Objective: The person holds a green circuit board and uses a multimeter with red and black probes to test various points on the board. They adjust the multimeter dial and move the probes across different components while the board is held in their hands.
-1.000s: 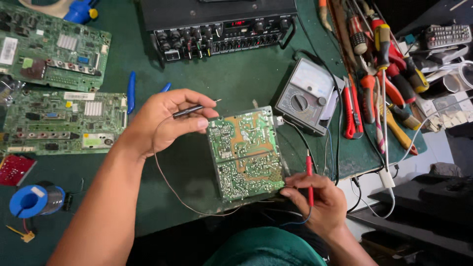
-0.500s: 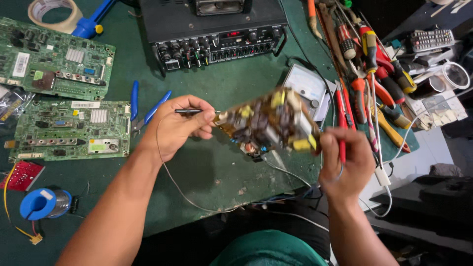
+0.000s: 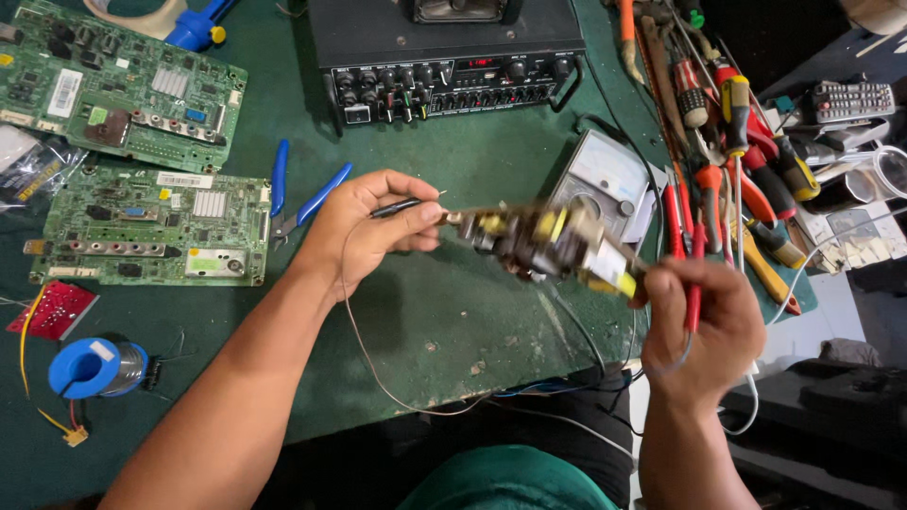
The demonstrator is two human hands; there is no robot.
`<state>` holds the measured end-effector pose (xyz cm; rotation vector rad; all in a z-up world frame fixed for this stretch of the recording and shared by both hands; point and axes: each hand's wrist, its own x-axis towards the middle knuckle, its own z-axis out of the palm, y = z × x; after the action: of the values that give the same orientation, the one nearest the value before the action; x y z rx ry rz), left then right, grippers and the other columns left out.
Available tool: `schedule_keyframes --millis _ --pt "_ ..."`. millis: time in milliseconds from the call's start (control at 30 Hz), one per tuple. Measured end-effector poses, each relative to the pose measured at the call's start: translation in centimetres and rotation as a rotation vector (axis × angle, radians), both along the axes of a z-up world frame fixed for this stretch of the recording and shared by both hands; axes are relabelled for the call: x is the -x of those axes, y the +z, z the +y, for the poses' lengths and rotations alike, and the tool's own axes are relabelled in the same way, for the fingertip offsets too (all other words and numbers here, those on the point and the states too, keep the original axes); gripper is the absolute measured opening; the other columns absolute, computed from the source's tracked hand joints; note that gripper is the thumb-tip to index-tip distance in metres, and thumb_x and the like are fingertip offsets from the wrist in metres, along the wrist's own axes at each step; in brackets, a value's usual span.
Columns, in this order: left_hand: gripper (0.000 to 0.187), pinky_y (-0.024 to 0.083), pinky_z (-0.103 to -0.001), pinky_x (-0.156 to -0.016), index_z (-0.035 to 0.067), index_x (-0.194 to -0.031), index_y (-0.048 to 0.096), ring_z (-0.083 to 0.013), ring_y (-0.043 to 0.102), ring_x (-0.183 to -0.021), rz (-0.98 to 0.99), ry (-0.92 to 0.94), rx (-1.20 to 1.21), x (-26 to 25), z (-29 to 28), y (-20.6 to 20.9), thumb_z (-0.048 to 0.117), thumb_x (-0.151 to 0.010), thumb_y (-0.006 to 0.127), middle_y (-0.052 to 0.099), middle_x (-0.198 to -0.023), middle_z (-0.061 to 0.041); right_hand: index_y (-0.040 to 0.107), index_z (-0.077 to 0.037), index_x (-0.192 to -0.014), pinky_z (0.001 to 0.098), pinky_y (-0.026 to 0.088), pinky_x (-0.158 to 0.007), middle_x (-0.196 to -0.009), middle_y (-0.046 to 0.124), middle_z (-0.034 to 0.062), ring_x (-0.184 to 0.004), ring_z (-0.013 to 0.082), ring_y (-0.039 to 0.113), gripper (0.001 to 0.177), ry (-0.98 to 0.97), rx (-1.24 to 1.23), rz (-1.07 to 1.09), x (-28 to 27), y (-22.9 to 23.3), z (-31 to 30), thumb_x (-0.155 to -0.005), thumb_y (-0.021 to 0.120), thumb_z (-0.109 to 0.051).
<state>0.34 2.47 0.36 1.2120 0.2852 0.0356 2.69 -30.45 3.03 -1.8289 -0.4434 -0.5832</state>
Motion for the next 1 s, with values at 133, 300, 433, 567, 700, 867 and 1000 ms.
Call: schedule_keyframes --millis 133,300,433,567,700,867,1000 --pt "0.024 0.072 -0.033 -0.085 0.003 -0.113 0.073 -0.0215 0.080 -0.096 -0.012 -0.062 -0.048 0.4 0.1 1.2 0.009 -0.091 0.079 0.082 -0.109 -0.018 0.060 0.005 -0.107 0.0285 0.068 -0.063 -0.086 0.074 0.0187 -0.073 0.0226 0.080 0.021 0.237 0.047 -0.232 1.0 -2.0 -1.7 -0.101 0.073 -0.011" --pt "0.029 0.068 -0.029 -0.087 0.003 -0.118 0.071 -0.0200 0.078 -0.109 -0.067 -0.114 -0.071 0.0 0.5 -0.5 0.005 -0.089 0.077 0.081 -0.119 -0.025 0.063 0.001 -0.100 0.0336 0.072 -0.081 -0.090 0.077 0.0219 -0.088 0.0281 0.084 0.034 0.327 0.052 -0.074 4.1 -6.3 -3.6 -0.078 0.087 -0.008" --pt "0.032 0.067 -0.034 -0.097 0.007 -0.119 0.069 -0.0183 0.076 -0.121 -0.057 -0.200 -0.167 0.3 0.6 -0.5 0.008 -0.088 0.078 0.082 -0.119 -0.017 0.065 -0.002 -0.099 0.0344 0.071 -0.088 -0.098 0.079 0.0220 -0.096 0.0274 0.085 0.033 0.404 0.204 -0.026 4.9 -7.1 -3.2 -0.077 0.090 -0.004" --pt "0.028 0.064 -0.031 -0.095 0.016 -0.124 0.072 -0.0156 0.081 -0.110 -0.047 -0.237 -0.637 0.7 0.6 0.7 0.018 -0.096 0.072 0.084 -0.118 -0.005 0.068 -0.002 -0.097 0.0325 0.070 -0.085 -0.096 0.078 0.0180 -0.092 0.0260 0.085 0.030 0.392 0.302 -0.073 4.5 -6.2 -2.6 -0.079 0.091 -0.007" --pt "0.028 0.064 -0.028 -0.076 0.009 -0.125 0.070 -0.0161 0.079 -0.106 -0.353 -0.090 -0.836 0.9 0.1 0.7 0.029 -0.108 0.061 0.081 -0.119 -0.004 0.063 0.003 -0.126 0.0342 0.068 -0.092 -0.115 0.079 0.0207 -0.097 0.0247 0.082 0.047 0.430 0.250 0.079 2.7 -6.4 -4.0 -0.090 0.080 -0.021" --pt "0.027 0.058 -0.025 -0.088 0.013 -0.129 0.076 -0.0161 0.075 -0.098 -0.467 -0.123 -0.695 1.5 0.3 1.6 0.026 -0.109 0.065 0.067 -0.122 -0.008 0.069 0.001 -0.124 0.0378 0.057 -0.077 -0.087 0.074 0.0174 -0.077 0.0275 0.072 0.036 0.485 0.072 0.005 1.7 -3.1 1.0 -0.115 0.041 -0.020" --pt "0.027 0.057 -0.028 -0.086 0.006 -0.124 0.078 -0.0197 0.075 -0.105 -0.535 -0.151 -0.753 1.2 -0.2 1.3 0.023 -0.107 0.067 0.078 -0.118 -0.011 0.065 0.005 -0.122 0.0245 0.054 -0.063 -0.090 0.074 0.0186 -0.069 0.0181 0.067 0.029 0.428 -0.065 0.314 1.6 -4.0 4.2 -0.110 0.055 -0.019"
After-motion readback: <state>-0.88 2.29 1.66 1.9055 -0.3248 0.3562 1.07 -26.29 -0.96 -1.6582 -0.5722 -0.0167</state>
